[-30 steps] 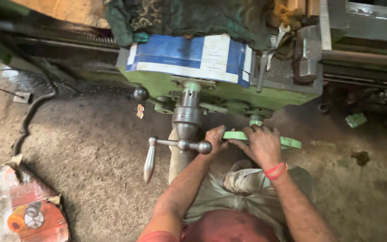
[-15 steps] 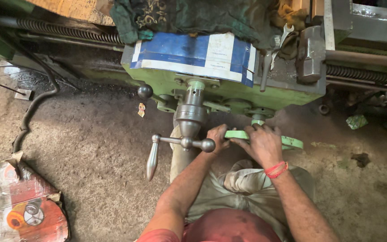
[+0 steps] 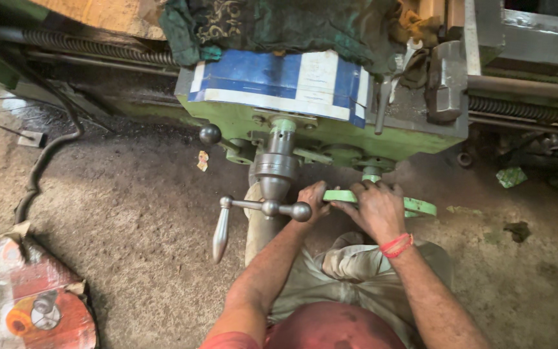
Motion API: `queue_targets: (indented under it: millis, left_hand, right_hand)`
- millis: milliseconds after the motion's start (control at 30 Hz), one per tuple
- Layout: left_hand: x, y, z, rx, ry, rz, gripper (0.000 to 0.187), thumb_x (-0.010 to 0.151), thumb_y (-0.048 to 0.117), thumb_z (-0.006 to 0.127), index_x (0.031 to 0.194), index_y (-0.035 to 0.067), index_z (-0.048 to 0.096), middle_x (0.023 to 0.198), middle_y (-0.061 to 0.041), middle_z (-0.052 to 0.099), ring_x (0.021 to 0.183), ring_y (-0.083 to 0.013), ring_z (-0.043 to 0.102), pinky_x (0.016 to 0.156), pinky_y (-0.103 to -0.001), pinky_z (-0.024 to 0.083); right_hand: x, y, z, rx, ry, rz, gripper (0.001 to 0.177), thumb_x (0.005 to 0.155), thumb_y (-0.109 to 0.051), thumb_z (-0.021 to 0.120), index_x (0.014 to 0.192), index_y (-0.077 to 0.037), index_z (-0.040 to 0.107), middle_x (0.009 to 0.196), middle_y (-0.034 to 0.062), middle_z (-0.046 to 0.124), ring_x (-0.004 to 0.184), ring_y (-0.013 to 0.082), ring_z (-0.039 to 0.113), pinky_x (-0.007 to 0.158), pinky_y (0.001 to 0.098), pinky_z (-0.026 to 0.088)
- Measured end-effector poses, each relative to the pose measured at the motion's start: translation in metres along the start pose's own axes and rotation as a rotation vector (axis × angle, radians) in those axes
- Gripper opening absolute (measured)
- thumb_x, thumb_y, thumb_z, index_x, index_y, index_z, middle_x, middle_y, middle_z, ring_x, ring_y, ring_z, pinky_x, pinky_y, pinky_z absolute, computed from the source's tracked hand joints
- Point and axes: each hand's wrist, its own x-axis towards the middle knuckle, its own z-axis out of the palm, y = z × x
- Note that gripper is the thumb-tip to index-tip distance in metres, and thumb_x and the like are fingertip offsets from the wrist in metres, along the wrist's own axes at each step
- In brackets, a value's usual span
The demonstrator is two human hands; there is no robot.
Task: The person operates a milling machine by turning a green handwheel with both hands to adjust the machine's position. The camera is head-mounted and frequently shakes, obscuring the view of the machine and hands.
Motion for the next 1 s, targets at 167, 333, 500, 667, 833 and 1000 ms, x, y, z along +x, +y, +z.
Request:
queue_targets:
  millis: [167,333,500,667,833,1000]
  left_hand:
    - [-0.005,-0.038,0.026,0.130,-0.154,-0.087,0.041,0.067,0.028,0.083,0.092,0.012,0.056,0.081,-0.015,0.064,0.077,-0.0422,0.066,0.068,-0.050,0.052]
    - [-0.019,-0.017,0.008,-0.219,-0.098,-0.192,0.032,0.082,0.029,0.075,0.091,0.010,0.051,0.082,-0.014,0.059,0.075,-0.0340,0.065,0.072,-0.044,0.053]
    - [-0.003,0.003,-0.004,-0.033,-0.039,-0.044,0.030,0.082,0.029,0.074,0.092,0.011,0.052,0.087,-0.012,0.061,0.084,-0.0354,0.067,0.075,-0.045,0.053]
    - [-0.005,0.011,0.004,-0.061,-0.077,-0.093,0.034,0.083,0.031,0.075,0.095,0.008,0.052,0.087,-0.014,0.061,0.083,-0.0364,0.067,0.073,-0.046,0.052]
    - [-0.007,-0.002,-0.006,-0.034,-0.047,0.018,0.043,0.070,0.029,0.073,0.106,0.009,0.060,0.100,-0.017,0.066,0.096,-0.0397,0.067,0.089,-0.048,0.055]
    - [-0.002,-0.009,0.009,0.025,0.057,0.241,0.074,0.059,0.026,0.081,0.125,0.000,0.061,0.123,-0.025,0.065,0.116,-0.0455,0.063,0.103,-0.051,0.051]
  right_hand:
    - [-0.001,0.005,0.020,-0.057,0.012,-0.033,0.063,0.082,-0.074,0.059,0.094,-0.014,0.075,0.077,0.0107,0.074,0.067,0.0316,0.071,0.065,0.0490,0.053]
    - [-0.007,0.006,0.024,-0.237,0.005,-0.064,0.067,0.083,-0.078,0.054,0.123,-0.028,0.074,0.072,0.0098,0.073,0.065,0.0280,0.072,0.095,0.0576,0.054]
    - [-0.005,0.009,0.033,-0.181,0.017,-0.059,0.065,0.084,-0.079,0.054,0.118,-0.027,0.073,0.091,0.0079,0.076,0.085,0.0283,0.074,0.091,0.0533,0.055]
    - [-0.012,0.014,0.026,-0.166,0.025,-0.062,0.064,0.086,-0.076,0.057,0.116,-0.022,0.075,0.091,0.0074,0.077,0.083,0.0283,0.074,0.076,0.0482,0.055]
    - [0.000,-0.001,0.018,-0.200,-0.121,-0.042,0.064,0.087,-0.075,0.060,0.113,-0.019,0.075,0.087,0.0076,0.076,0.077,0.0283,0.073,0.066,0.0440,0.057]
    - [-0.001,-0.002,0.018,0.003,0.083,-0.099,0.057,0.083,-0.064,0.065,0.110,-0.015,0.075,0.102,0.0116,0.076,0.077,0.0331,0.071,0.072,0.0503,0.052]
